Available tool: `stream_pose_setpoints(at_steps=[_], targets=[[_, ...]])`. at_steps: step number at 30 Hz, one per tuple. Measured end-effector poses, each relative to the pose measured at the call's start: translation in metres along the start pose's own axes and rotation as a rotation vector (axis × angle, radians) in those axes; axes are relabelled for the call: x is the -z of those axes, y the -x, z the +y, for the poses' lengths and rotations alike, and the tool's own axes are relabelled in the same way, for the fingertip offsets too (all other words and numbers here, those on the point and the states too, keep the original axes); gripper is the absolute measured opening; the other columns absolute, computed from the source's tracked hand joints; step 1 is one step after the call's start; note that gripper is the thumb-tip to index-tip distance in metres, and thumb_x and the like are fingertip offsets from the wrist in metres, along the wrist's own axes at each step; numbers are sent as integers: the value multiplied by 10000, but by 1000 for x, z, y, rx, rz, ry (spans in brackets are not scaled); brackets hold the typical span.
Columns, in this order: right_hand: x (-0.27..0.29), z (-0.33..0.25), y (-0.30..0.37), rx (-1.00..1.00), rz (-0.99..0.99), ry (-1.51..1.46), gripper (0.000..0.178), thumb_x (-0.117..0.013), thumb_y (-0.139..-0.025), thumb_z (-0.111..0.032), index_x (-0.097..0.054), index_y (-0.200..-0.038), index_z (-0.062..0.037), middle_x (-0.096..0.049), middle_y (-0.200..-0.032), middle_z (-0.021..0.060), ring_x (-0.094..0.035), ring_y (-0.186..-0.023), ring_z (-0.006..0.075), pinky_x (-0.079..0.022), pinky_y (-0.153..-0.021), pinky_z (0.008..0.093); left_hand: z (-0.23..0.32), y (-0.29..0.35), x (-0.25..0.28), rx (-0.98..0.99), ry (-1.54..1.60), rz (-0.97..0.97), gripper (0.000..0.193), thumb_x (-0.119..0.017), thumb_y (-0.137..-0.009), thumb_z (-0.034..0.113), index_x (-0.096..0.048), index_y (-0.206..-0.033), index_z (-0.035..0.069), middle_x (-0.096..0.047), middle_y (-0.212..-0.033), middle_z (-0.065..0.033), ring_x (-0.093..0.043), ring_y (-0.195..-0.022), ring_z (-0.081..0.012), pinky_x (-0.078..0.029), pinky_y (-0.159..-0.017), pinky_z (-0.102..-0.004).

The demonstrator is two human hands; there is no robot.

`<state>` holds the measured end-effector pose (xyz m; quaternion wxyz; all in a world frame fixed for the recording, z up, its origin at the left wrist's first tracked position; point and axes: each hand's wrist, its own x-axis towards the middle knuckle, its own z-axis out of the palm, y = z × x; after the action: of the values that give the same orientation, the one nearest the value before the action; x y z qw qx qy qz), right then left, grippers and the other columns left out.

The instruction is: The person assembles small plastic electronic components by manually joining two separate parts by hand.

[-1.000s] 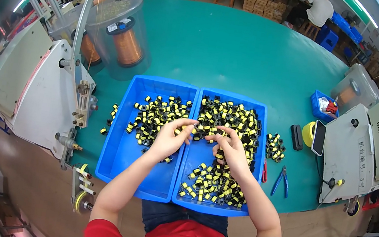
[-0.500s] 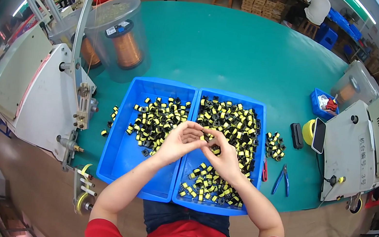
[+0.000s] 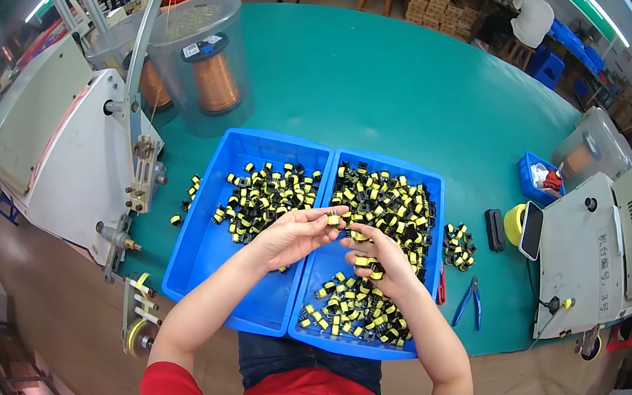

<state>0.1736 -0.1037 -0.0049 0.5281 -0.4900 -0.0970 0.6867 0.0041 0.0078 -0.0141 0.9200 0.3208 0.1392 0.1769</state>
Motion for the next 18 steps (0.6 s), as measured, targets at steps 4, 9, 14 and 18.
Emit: stream_pose_setpoints(at_steps=[4, 9, 14, 18], targets=[[-13, -5, 12, 86, -128, 84, 362, -490, -901, -315, -430, -1182, -94, -574, -734, 45, -532, -608, 104, -304, -409, 201, -3, 0, 4, -10, -136, 26, 357, -563, -875, 122, -499, -1197, -20, -570, -1044, -79, -532, -883, -109, -441, -781, -235], [-8, 3, 8, 229, -219, 315, 418, -510, -902, -324, -389, -1234, -101, -549, -701, 35, -537, -633, 96, -297, -406, 190, -9, 3, -19, -114, -730, 25, 303, -613, -856, 167, -563, -1118, 23, -600, -1008, -33, -541, -941, -99, -430, -810, -238], [-4, -1, 6, 60, -225, 16, 364, -492, -916, -304, -443, -1195, -76, -564, -795, 44, -554, -688, 117, -334, -430, 183, -13, 1, -14, -230, -743, 49, 284, -631, -837, 122, -562, -1097, 32, -562, -1089, -38, -506, -998, -90, -425, -829, -246], [15, 5, -16, -119, 5, -291, 257, -462, -919, -170, -471, -1109, 3, -544, -951, 105, -580, -841, 188, -506, -528, 222, -12, 2, -16, -243, -669, 163, 278, -607, -853, 110, -502, -1101, 43, -579, -1051, -68, -514, -862, -77, -422, -729, -225]])
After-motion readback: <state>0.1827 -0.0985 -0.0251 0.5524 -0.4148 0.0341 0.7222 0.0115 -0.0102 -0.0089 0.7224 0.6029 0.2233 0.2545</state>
